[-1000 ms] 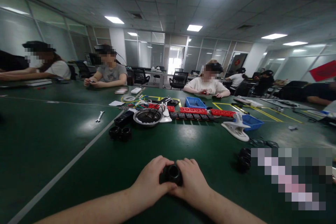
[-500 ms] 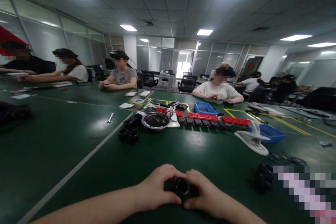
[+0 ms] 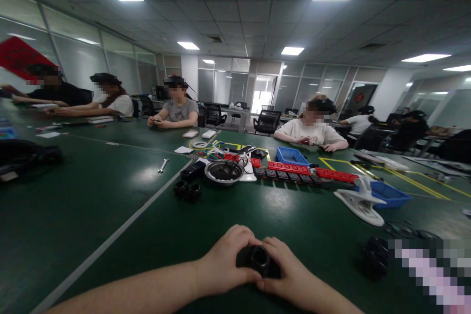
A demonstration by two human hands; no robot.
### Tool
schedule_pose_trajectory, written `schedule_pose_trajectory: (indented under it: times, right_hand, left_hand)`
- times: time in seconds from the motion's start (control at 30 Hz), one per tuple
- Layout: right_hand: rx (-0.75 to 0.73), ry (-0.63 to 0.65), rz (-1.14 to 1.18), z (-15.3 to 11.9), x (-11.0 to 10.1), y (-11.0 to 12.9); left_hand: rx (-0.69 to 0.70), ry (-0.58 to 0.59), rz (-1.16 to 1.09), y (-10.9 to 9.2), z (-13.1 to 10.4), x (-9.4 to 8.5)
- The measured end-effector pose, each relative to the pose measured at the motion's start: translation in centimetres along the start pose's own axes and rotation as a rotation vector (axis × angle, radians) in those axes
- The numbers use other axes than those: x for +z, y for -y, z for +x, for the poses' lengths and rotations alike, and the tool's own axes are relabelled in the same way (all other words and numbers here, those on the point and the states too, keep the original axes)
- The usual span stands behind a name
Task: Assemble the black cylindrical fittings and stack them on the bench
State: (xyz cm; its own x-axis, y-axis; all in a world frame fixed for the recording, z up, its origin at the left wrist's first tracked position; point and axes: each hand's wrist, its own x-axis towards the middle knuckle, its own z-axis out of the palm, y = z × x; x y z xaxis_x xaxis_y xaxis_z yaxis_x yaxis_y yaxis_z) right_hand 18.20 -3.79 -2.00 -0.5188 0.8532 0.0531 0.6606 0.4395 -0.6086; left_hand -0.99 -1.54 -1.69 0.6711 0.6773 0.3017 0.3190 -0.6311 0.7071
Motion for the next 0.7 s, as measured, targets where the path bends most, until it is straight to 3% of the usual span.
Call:
schedule_pose_trajectory:
  times: [0.17,0.37,0.53,0.7]
  right_hand:
    - [-0.044,0.116,0.128,0.0,-1.3,-0.5]
    - [0.136,-0.014,-0.09,-0.3,0.3,-0.2]
    - [0.129,-0.16,-0.29,-0.3,1.8,1.0]
    - [0.05,-0.045,-0.167,-0.2,0.6,1.0]
  left_hand:
    - [0.005,0.122,-0.043,-0.1,-0.2,-0.5]
    - [-0.089,0.099,-0.034,-0.7,-0.6,0.2]
    - [-0.212,-0.004,-0.02,-1.0,-0.6,0.9]
    - [-0.14,0.042,-0.012,-1.0,-0.5,0.3]
